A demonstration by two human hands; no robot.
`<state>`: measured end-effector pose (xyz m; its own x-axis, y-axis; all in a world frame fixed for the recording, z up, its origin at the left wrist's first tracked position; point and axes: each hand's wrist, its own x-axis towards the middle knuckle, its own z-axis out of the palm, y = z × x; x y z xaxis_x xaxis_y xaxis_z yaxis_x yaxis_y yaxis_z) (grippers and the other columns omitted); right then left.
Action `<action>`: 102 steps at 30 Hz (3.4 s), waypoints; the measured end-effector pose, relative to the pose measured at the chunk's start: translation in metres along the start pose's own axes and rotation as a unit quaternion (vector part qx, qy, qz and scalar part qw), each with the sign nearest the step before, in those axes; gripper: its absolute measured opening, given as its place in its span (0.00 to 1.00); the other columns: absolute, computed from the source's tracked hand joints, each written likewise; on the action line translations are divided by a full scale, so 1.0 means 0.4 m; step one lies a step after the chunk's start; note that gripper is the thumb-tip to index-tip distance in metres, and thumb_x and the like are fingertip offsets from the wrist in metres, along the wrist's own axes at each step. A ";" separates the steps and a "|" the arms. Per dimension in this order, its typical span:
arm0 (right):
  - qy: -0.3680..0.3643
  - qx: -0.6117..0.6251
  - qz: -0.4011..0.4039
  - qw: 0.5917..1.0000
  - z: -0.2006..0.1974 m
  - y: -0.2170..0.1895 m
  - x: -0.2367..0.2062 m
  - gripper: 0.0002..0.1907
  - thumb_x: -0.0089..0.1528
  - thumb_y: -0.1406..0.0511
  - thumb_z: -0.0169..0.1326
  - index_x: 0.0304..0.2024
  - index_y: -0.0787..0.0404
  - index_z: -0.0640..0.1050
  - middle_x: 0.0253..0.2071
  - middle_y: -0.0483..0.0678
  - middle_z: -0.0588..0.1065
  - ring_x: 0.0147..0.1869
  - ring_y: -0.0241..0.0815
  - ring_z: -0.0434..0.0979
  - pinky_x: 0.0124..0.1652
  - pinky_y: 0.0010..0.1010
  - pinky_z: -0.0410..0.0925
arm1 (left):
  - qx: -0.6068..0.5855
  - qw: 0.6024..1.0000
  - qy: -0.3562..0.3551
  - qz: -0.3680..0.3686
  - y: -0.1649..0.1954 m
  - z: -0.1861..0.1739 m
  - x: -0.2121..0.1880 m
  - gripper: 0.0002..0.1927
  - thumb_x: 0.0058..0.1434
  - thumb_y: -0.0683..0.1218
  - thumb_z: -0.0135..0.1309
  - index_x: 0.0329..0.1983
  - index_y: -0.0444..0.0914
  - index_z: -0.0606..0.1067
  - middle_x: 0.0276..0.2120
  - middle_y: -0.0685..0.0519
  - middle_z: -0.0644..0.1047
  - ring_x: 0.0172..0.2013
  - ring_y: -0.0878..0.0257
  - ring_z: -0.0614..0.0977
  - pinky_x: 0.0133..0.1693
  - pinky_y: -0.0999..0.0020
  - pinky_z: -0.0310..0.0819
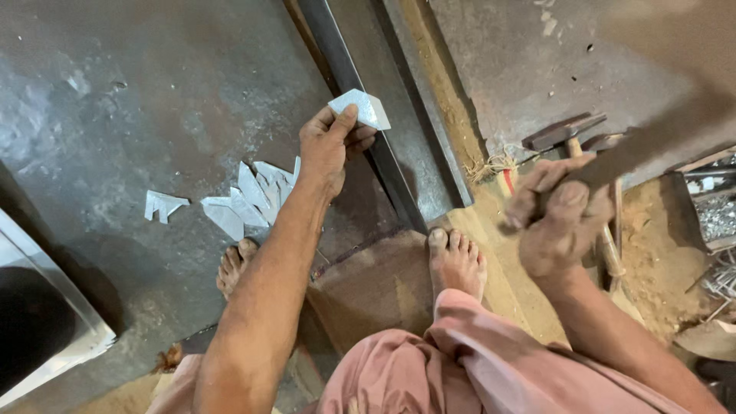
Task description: The person sits on the workshop floor and flattens small pieces of sheet metal one at a time, placing each piece on a steel bar and striking it with a wooden mallet, then setting the flattened piece aside in a pile.
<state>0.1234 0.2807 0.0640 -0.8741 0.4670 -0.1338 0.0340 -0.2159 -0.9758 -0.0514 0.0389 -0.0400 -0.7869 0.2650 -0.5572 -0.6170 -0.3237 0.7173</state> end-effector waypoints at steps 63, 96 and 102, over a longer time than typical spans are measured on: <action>-0.023 -0.397 0.040 0.917 -0.027 0.104 -0.004 0.14 0.70 0.59 0.45 0.47 0.65 0.67 0.28 0.65 0.71 0.32 0.66 0.74 0.33 0.54 0.65 | 0.731 0.678 0.041 0.060 0.066 0.310 0.095 0.10 0.59 0.38 0.53 0.43 0.34 0.79 0.45 0.35 0.79 0.49 0.39 0.80 0.49 0.48 0.76; -0.102 -0.540 0.137 0.824 -0.056 0.101 -0.014 0.14 0.69 0.60 0.47 0.51 0.63 0.70 0.31 0.68 0.74 0.36 0.74 0.74 0.35 0.58 0.65 | 0.363 0.928 -0.072 0.039 0.161 0.087 -0.113 0.26 0.58 0.34 0.52 0.62 0.35 0.68 0.43 0.50 0.83 0.34 0.64 0.87 0.31 0.69 0.82; -0.100 -0.493 0.081 0.860 -0.045 0.097 -0.008 0.14 0.70 0.60 0.49 0.49 0.67 0.73 0.26 0.57 0.72 0.29 0.50 0.73 0.33 0.42 0.68 | 0.343 0.935 -0.064 -0.058 0.120 0.044 -0.069 0.11 0.64 0.40 0.53 0.48 0.32 0.77 0.36 0.51 0.84 0.33 0.64 0.88 0.30 0.70 0.82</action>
<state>0.1362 0.2864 0.0237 -0.8820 0.3207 -0.3454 0.4712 0.6146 -0.6327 -0.0593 0.0322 0.0172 -0.6812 0.3824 -0.6243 -0.5118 0.3610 0.7796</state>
